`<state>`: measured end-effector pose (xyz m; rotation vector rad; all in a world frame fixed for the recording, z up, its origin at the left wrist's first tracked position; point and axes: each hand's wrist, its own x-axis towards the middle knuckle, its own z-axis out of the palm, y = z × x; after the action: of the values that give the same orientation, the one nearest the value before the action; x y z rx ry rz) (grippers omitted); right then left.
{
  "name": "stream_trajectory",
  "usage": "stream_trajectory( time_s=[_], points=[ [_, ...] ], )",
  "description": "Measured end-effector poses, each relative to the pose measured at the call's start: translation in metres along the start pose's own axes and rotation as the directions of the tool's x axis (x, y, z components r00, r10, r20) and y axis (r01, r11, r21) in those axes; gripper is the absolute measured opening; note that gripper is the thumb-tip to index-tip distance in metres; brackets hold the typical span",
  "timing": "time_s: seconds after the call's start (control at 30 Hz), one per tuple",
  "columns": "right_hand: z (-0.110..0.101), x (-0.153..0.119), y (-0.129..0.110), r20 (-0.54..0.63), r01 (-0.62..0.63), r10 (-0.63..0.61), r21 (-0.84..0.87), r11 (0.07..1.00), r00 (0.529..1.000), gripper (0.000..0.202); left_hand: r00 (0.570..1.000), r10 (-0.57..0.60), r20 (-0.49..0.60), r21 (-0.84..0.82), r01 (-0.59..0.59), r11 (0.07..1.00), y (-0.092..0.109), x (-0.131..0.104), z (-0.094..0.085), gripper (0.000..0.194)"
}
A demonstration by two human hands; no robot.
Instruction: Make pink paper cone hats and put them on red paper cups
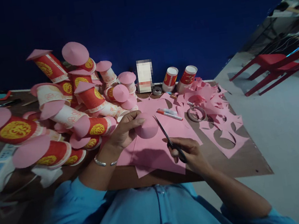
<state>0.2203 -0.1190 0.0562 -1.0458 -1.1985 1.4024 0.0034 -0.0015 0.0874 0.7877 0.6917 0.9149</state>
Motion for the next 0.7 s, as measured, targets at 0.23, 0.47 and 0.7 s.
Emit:
stream_trajectory(
  time_s=[0.23,0.47,0.7],
  points=[
    [-0.0010,-0.0021,0.0013,-0.007,-0.006,0.007,0.008,1.000,1.000,0.030,1.000,-0.005,-0.003,0.006,0.005,1.000,-0.0005,-0.0002,0.0008,0.036],
    [-0.0016,-0.0022,0.0004,-0.002,-0.011,0.011,0.012,1.000,1.000,0.030,1.000,0.003,-0.018,0.001,-0.003,1.000,0.0016,-0.0006,0.0014,0.039],
    [-0.0031,-0.0035,0.0027,0.001,-0.021,0.021,0.024,0.999,1.000,0.030,1.000,0.002,0.008,0.026,-0.002,1.000,0.0013,0.0006,-0.0010,0.040]
  ],
)
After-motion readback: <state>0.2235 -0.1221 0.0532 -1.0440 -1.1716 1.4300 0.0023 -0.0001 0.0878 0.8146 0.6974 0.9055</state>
